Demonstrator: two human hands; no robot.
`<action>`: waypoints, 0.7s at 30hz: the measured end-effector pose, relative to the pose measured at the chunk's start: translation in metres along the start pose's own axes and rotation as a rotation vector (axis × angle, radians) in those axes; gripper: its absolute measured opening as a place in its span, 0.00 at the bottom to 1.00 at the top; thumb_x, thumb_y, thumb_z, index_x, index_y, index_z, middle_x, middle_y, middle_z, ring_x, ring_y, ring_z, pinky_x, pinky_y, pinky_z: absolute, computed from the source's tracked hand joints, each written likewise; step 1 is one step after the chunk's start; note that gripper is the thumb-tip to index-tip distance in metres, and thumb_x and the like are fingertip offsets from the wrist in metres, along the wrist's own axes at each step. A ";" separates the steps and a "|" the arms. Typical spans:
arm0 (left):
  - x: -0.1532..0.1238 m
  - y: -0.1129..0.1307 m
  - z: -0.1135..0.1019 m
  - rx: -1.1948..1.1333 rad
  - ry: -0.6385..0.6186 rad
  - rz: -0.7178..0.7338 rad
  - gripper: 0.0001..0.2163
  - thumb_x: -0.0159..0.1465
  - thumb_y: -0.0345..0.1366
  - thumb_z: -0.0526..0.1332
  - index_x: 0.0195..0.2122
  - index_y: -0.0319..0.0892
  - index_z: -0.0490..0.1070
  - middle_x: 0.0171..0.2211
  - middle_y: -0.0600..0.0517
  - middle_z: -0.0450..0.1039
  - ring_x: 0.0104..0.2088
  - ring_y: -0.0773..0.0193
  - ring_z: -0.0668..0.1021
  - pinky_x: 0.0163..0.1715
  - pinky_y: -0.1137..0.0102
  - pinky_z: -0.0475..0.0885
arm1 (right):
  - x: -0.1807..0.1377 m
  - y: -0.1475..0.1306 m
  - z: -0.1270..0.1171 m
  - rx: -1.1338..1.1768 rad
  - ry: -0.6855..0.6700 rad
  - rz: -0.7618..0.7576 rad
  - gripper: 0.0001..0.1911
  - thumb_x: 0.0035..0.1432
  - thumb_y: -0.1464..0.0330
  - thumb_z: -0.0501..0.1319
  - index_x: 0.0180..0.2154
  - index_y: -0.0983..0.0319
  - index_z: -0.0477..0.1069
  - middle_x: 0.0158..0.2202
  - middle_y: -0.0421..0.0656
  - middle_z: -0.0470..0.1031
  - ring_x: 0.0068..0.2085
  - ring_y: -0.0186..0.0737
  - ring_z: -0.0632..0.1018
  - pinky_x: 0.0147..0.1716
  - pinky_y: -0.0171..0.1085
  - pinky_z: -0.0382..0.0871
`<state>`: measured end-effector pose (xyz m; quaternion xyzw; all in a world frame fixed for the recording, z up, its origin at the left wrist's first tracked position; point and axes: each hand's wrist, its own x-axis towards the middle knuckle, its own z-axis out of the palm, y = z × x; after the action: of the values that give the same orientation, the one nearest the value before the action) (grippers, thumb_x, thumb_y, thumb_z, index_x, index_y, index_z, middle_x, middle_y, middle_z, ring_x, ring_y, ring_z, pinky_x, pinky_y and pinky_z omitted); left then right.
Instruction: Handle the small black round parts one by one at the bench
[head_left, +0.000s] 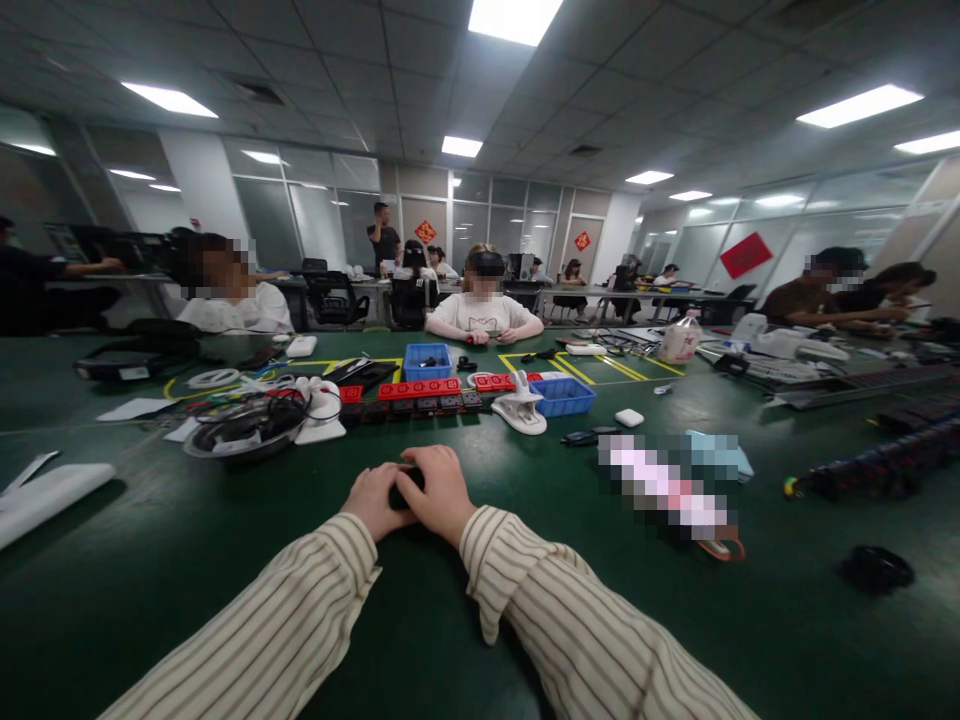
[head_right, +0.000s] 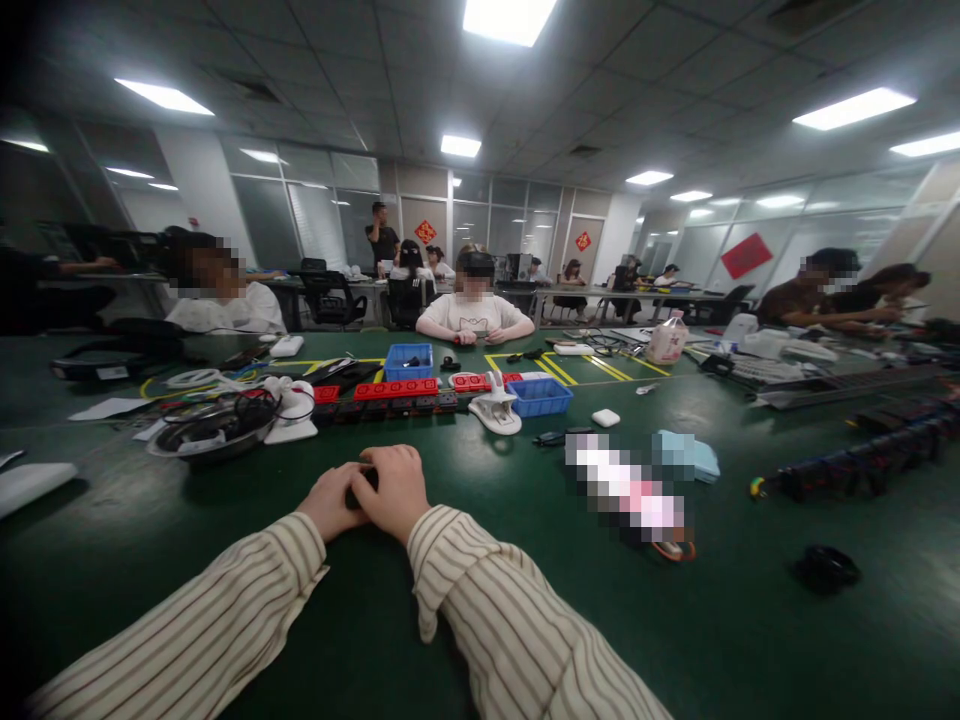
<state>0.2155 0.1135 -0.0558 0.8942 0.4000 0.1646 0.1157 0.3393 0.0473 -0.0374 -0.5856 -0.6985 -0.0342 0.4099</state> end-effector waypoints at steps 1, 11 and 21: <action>-0.001 0.002 -0.001 0.002 0.004 -0.009 0.24 0.47 0.41 0.64 0.47 0.43 0.65 0.48 0.46 0.68 0.50 0.53 0.69 0.55 0.54 0.54 | 0.000 0.001 0.001 -0.006 0.009 0.017 0.12 0.56 0.65 0.57 0.42 0.62 0.66 0.41 0.43 0.71 0.43 0.39 0.68 0.47 0.39 0.55; 0.002 0.003 0.000 0.031 0.011 -0.055 0.19 0.48 0.41 0.63 0.41 0.40 0.68 0.42 0.45 0.71 0.46 0.51 0.71 0.54 0.53 0.55 | 0.003 0.000 0.002 -0.131 -0.003 0.161 0.15 0.52 0.55 0.59 0.31 0.61 0.65 0.33 0.42 0.68 0.37 0.41 0.68 0.39 0.40 0.57; 0.007 -0.009 0.000 -0.034 -0.038 0.090 0.14 0.47 0.35 0.64 0.36 0.42 0.71 0.38 0.50 0.73 0.41 0.57 0.74 0.43 0.67 0.66 | 0.001 -0.002 -0.002 -0.031 -0.041 0.026 0.02 0.50 0.71 0.59 0.30 0.60 0.68 0.33 0.38 0.72 0.39 0.37 0.69 0.43 0.37 0.56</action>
<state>0.2142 0.1247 -0.0571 0.9121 0.3543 0.1593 0.1311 0.3386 0.0465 -0.0348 -0.6016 -0.6985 -0.0276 0.3867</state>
